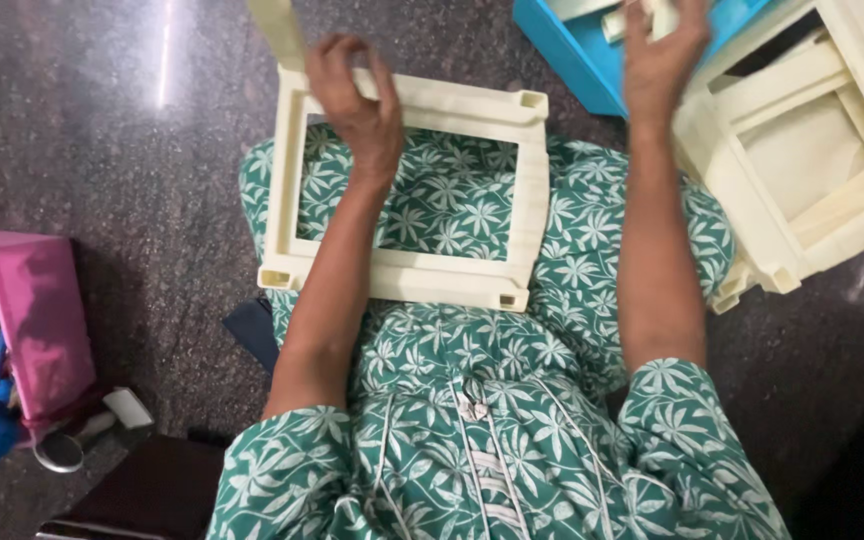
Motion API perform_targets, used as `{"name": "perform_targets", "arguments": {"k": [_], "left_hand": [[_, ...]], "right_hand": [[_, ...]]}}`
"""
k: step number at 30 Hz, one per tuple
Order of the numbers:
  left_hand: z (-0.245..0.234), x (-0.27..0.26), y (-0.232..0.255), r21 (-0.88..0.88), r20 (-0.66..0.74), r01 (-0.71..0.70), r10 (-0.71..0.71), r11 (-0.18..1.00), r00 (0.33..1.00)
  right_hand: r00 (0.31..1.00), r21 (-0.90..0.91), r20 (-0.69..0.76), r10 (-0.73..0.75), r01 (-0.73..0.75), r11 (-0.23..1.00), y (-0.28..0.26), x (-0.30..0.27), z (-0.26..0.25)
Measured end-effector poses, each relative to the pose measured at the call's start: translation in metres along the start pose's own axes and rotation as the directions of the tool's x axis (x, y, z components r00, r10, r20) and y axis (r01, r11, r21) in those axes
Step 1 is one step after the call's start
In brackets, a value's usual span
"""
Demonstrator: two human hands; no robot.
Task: The person wipes a cream-colored plastic stool frame with a cloth, then disassembles it by removing the seat and legs. The removed parts are placed into a blue plastic bin.
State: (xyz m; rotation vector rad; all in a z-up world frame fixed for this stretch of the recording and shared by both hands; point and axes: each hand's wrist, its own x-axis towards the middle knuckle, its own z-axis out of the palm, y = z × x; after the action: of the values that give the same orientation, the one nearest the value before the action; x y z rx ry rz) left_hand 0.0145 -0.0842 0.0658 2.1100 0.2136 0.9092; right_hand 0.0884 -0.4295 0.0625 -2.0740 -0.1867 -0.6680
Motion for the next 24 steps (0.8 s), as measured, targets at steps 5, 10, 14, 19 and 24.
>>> {"name": "perform_targets", "arguments": {"k": [5, 10, 14, 19, 24], "left_hand": [[-0.039, 0.016, -0.040, 0.591, -0.041, 0.012, 0.015, 0.807, 0.999], [-0.040, 0.009, -0.086, 0.521, 0.307, 0.193, -0.394, 0.831, 0.867], [-0.030, 0.002, -0.095, 0.555, 0.273, 0.144, -0.343, 0.819, 0.899], [-0.037, 0.007, -0.082, 0.522, 0.233, 0.094, -0.248, 0.848, 0.941], [-0.032, 0.013, -0.066, 0.631, 0.344, 0.195, -0.496, 0.751, 0.797]], "right_hand": [[0.895, 0.227, 0.426, -0.131, 0.035, 0.973, -0.099, -0.011, 0.087], [0.814, 0.301, 0.523, -0.253, 0.102, 0.948, -0.181, -0.020, 0.221], [0.805, 0.111, 0.593, -0.006, -0.075, 0.991, -0.197, -0.033, 0.276], [0.893, 0.267, 0.447, -0.059, -0.070, 0.961, -0.198, -0.043, 0.275], [0.931, 0.264, 0.364, -0.032, -0.070, 0.962, -0.171, -0.016, 0.218]]}}
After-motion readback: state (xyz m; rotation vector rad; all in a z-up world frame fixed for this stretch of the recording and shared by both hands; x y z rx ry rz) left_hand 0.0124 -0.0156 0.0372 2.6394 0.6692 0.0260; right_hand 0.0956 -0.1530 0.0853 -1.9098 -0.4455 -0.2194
